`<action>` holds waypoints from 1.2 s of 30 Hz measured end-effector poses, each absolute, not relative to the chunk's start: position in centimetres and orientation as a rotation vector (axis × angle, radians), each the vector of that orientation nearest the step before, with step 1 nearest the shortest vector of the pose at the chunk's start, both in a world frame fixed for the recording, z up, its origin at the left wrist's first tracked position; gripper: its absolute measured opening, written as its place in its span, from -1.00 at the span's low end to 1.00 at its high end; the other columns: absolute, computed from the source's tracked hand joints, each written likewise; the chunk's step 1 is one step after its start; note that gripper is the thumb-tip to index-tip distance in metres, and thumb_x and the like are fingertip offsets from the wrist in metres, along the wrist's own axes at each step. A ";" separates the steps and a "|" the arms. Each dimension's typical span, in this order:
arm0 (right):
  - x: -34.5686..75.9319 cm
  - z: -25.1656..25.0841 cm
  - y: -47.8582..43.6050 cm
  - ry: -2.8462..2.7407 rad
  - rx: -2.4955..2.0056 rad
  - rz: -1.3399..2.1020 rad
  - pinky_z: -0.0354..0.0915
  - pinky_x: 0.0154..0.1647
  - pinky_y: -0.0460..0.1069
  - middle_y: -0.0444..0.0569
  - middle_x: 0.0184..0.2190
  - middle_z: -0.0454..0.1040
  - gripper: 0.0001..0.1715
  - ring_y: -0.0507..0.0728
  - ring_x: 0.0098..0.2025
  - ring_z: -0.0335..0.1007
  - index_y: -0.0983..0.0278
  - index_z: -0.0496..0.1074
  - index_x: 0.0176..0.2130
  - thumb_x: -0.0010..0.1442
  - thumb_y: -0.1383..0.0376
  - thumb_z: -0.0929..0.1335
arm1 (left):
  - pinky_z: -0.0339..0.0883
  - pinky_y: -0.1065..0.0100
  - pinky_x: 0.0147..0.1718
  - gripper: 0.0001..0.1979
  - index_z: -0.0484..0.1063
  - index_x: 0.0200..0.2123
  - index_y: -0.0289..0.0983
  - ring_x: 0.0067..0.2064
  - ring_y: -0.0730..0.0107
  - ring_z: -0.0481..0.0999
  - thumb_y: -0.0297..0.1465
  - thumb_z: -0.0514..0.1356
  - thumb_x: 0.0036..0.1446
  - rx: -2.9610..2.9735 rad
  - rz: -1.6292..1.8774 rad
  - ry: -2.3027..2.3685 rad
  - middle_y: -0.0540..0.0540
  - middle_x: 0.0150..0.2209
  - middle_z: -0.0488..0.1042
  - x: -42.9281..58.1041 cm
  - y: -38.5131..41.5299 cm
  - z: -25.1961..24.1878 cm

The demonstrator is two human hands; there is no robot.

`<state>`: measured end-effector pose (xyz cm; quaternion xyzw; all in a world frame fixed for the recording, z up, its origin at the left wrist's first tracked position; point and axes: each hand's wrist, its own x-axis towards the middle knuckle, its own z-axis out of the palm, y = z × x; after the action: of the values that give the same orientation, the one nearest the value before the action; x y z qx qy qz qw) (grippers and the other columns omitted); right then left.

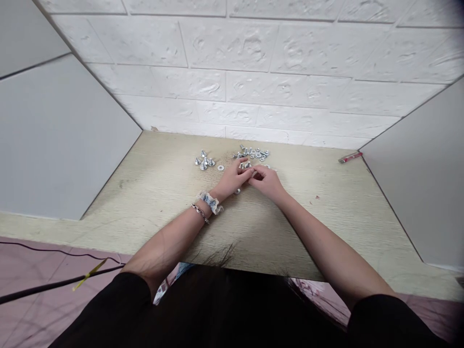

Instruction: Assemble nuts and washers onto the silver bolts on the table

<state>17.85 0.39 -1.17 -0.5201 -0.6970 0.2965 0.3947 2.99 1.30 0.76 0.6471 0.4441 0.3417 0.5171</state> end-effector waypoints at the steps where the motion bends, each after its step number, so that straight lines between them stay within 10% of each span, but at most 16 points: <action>1: 17.8 -1.1 0.4 -1.756 -1.323 0.758 0.22 -0.43 -0.06 -0.10 -0.42 0.45 -0.74 0.01 -0.49 0.25 0.27 0.51 -0.28 -0.02 0.29 0.32 | 0.22 0.44 -0.43 -0.46 0.14 0.17 -0.35 -0.47 0.51 0.34 -0.26 0.12 0.16 1.542 0.830 1.068 0.01 -0.49 0.42 3.0 1.3 0.8; 36: 18.0 -1.6 0.5 -1.812 -1.285 0.646 0.25 -0.36 -0.03 -0.06 -0.37 0.50 -0.77 0.06 -0.43 0.31 0.26 0.47 -0.28 0.06 0.27 0.28 | 0.14 0.46 -0.50 -0.50 0.15 0.10 -0.27 -0.51 0.53 0.31 -0.26 0.17 0.12 1.525 0.840 1.060 0.09 -0.55 0.34 2.8 1.7 0.2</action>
<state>17.96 0.46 -1.56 -0.5086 -0.7171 0.2555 0.4023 2.84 1.71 0.15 0.6373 0.4430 0.3511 0.5238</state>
